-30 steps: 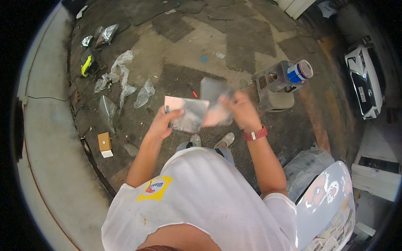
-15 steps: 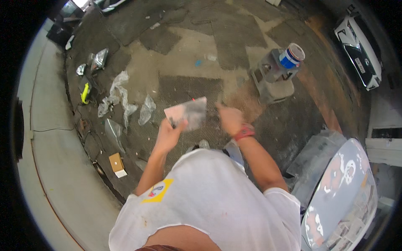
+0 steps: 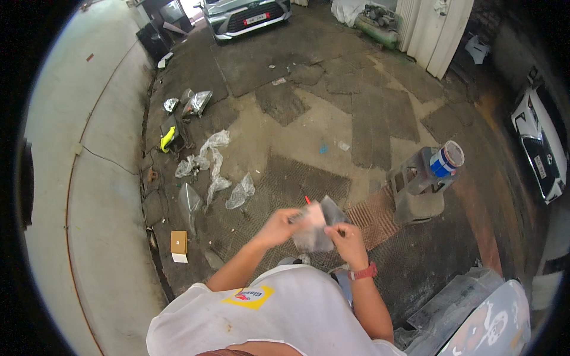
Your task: The person sands the surface of a car hood with sandpaper, then mixes a substance in a small container using a stick, and continues sanding the hood. The person also handles a small plastic bag and a red tool during the process.
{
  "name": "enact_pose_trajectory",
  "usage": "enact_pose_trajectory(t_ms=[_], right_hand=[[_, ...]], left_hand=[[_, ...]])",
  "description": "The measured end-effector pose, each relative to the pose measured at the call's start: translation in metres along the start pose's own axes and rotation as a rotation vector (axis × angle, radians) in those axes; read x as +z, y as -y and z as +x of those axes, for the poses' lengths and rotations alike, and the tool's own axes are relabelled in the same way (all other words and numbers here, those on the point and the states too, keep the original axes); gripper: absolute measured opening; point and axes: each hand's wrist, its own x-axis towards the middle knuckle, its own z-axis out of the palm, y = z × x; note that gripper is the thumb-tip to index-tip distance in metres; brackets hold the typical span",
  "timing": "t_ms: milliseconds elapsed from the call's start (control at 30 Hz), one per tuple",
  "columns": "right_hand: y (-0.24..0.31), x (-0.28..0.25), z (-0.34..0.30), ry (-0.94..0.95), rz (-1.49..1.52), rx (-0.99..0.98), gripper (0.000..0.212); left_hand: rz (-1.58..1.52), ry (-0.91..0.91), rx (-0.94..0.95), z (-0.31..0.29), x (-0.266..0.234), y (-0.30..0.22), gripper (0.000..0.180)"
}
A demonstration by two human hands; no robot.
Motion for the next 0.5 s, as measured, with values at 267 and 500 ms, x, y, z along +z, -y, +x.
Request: enact_pose_trajectory(t_ms=[267, 500], right_hand=[[-0.028, -0.052, -0.009, -0.146, 0.255, -0.160, 0.025], [-0.061, -0.136, -0.038, -0.015, 0.044, 0.021, 0.025]], left_hand=[[0.178, 0.154, 0.042, 0.028, 0.029, -0.009, 0.030], [-0.242, -0.193, 0.053, 0.083, 0.094, -0.037, 0.022]])
